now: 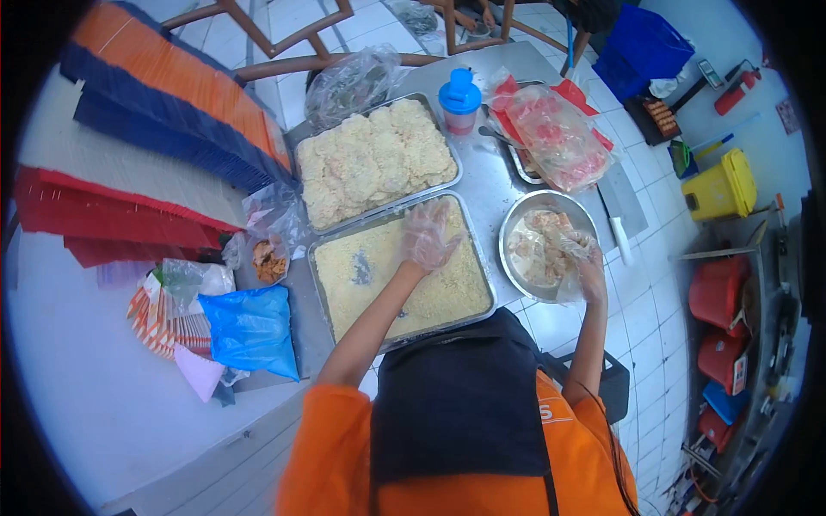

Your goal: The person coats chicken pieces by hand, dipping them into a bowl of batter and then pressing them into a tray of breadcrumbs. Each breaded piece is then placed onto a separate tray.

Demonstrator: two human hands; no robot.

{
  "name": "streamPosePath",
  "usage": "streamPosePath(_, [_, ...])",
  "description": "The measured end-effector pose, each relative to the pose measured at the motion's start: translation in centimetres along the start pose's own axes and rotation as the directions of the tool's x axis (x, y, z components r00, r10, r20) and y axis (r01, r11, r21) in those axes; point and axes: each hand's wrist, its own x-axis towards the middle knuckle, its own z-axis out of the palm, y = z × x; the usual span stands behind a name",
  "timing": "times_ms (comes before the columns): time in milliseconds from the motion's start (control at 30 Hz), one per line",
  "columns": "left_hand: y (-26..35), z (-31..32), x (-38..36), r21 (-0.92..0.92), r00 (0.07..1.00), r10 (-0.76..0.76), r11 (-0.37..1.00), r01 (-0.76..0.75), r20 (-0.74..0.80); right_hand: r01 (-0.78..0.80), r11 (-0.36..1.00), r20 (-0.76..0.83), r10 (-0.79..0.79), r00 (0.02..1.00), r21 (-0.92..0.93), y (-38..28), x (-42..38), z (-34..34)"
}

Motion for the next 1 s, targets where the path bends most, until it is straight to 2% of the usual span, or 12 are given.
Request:
streamPosePath(67, [0.8,0.6,1.1,0.036,0.99,0.09,0.996,-0.086,-0.111,0.012,1.0,-0.016,-0.012,1.0,-0.016,0.1,-0.2,-0.6])
streamPosePath(133, [1.0,0.4,0.8,0.066,0.996,0.063,0.996,-0.068,0.064,-0.03,0.999,-0.071,0.027,0.997,-0.044,-0.1,-0.6,-0.9])
streamPosePath(333, [1.1,0.7,1.4,0.119,0.992,0.059,0.99,-0.072,0.111,-0.064,0.943,-0.179,0.005,0.984,-0.327,0.8,0.6,-0.9])
streamPosePath(400, [0.9,0.5,1.9,0.082,0.991,0.07,0.993,-0.08,0.114,-0.013,0.729,-0.202,-0.173,0.964,-0.685,0.1,1.3,0.2])
streamPosePath(567, [1.1,0.8,2.0,0.073,0.988,0.043,0.996,-0.055,0.15,-0.115,0.559,-0.21,-0.109,0.972,-0.821,1.7,2.8,1.0])
streamPosePath(700, [1.1,1.2,2.0,0.119,0.982,0.024,0.992,-0.048,0.188,-0.02,0.455,-0.165,-0.281,0.945,-0.89,3.6,3.1,1.6])
streamPosePath(767, [0.9,1.5,2.0,0.108,0.982,0.031,0.993,-0.052,0.188,0.12,0.389,-0.034,-0.366,0.93,-0.913,5.2,3.0,1.1])
streamPosePath(800, [0.7,1.4,1.9,0.095,0.982,0.036,0.994,-0.055,0.184,0.123,0.397,-0.035,-0.369,0.929,-0.909,5.9,3.0,0.9])
streamPosePath(867, [1.0,0.5,2.0,0.071,0.99,0.059,0.995,-0.068,0.127,0.146,0.216,0.068,-0.331,0.941,-0.965,6.9,3.4,0.6])
streamPosePath(933, [0.7,0.5,2.0,0.05,0.994,0.087,0.995,-0.09,0.062,0.164,0.244,0.074,-0.341,0.937,-0.956,7.4,4.1,0.2])
streamPosePath(967, [0.2,1.6,1.6,-0.504,0.998,-0.07,0.862,0.059,-0.003,0.175,0.261,0.081,-0.333,0.939,-0.949,7.6,4.1,0.0])
streamPosePath(1000, [-0.5,2.7,1.3,-0.897,0.973,-0.23,0.423,0.128,0.03,0.176,0.265,0.078,-0.341,0.937,-0.948,7.5,3.9,-0.1])
